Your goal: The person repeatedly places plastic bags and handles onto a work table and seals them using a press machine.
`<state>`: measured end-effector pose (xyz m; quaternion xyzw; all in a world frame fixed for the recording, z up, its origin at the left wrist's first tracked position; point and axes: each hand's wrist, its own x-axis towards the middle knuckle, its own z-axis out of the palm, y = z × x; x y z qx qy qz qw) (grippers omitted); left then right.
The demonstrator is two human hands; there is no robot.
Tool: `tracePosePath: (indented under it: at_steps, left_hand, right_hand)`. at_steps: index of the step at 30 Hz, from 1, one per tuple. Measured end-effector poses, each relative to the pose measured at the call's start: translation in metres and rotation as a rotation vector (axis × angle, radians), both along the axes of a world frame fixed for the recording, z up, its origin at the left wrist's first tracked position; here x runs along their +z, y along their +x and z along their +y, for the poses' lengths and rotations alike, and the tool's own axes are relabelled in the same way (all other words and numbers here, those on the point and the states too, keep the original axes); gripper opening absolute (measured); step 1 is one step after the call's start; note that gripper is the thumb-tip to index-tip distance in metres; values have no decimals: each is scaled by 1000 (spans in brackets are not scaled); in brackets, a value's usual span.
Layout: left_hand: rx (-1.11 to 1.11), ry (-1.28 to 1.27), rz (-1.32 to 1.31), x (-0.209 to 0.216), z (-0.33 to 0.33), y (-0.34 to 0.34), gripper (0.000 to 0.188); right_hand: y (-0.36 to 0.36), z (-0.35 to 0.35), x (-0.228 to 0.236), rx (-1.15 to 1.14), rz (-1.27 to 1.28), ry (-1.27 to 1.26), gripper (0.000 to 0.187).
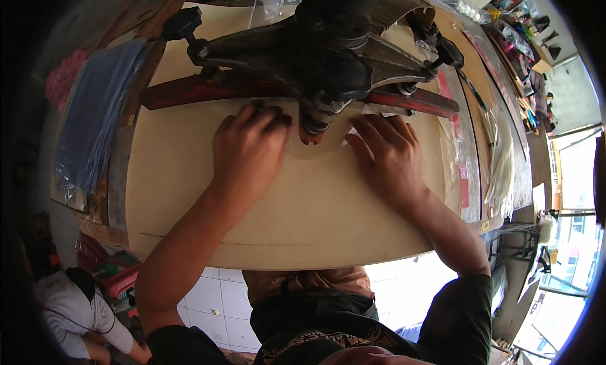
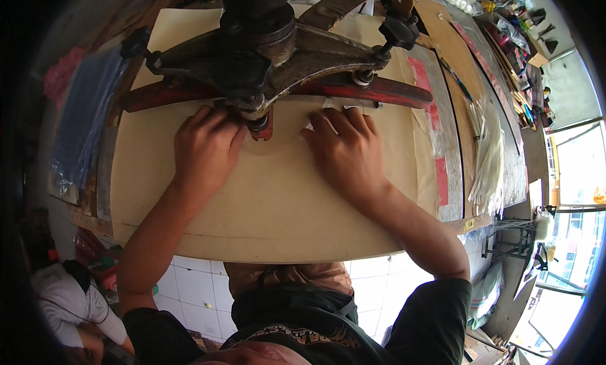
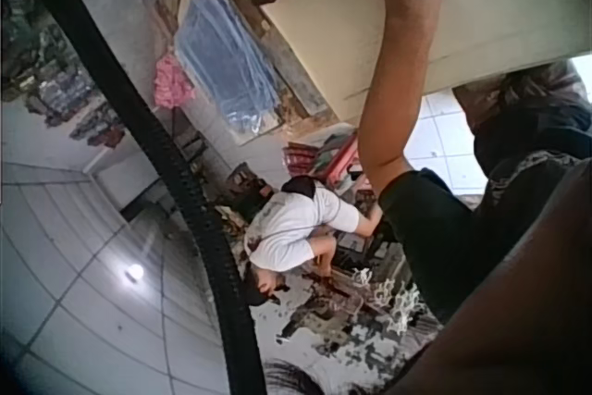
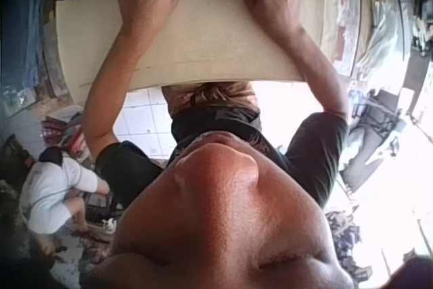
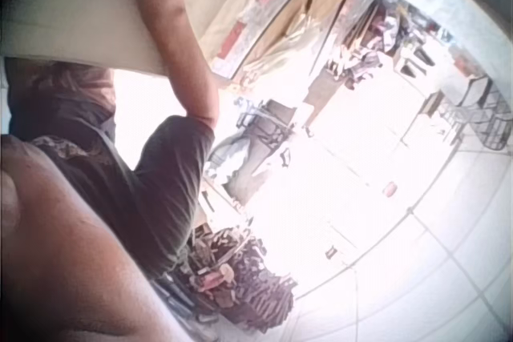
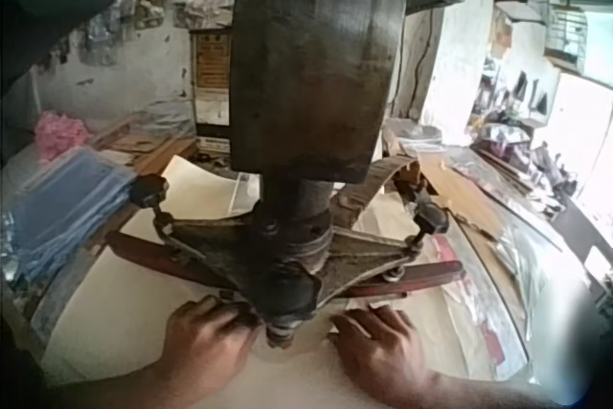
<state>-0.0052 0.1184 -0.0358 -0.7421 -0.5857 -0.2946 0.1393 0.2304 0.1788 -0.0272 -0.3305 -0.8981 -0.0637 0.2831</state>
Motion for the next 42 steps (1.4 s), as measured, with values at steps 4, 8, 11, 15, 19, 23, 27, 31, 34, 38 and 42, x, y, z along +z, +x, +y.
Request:
tracePosePath:
  at_steps: [4,8,11,15,19,23,27,31,34,38,42]
  left_hand:
    - [-24,-10,37,1,0,-2,11]
    - [-65,-12,49,2,-1,-5,14]
    - [-89,-25,44,3,-2,-6,15]
    - [-98,-55,47,7,-5,-5,17]
    - [-101,-56,45,6,-6,-5,19]
    - [-102,-72,41,7,-7,-5,20]
    - [-102,-56,48,7,-6,-5,21]
    - [-97,-66,48,6,-7,-5,21]
    - [-94,-69,57,7,-7,-4,22]
    - [-90,-75,64,6,-9,-6,25]
    - [-98,-88,69,8,-10,-5,31]
  right_hand:
    - [0,-9,8,-20,-36,-20,31]
    - [1,-9,8,-28,-77,-49,36]
    - [3,-9,8,-23,-77,-38,37]
    - [6,-8,8,-38,-89,-36,38]
    - [6,-9,9,-54,-114,-43,39]
    - [6,-10,9,-63,-123,-42,40]
    - [8,-11,8,-73,-133,-41,41]
    - [8,-11,9,-70,-127,-36,42]
    - [8,-9,9,-68,-126,-29,42]
    - [7,-9,10,-69,-148,-14,42]
    - [7,-7,12,-65,-149,-38,43]
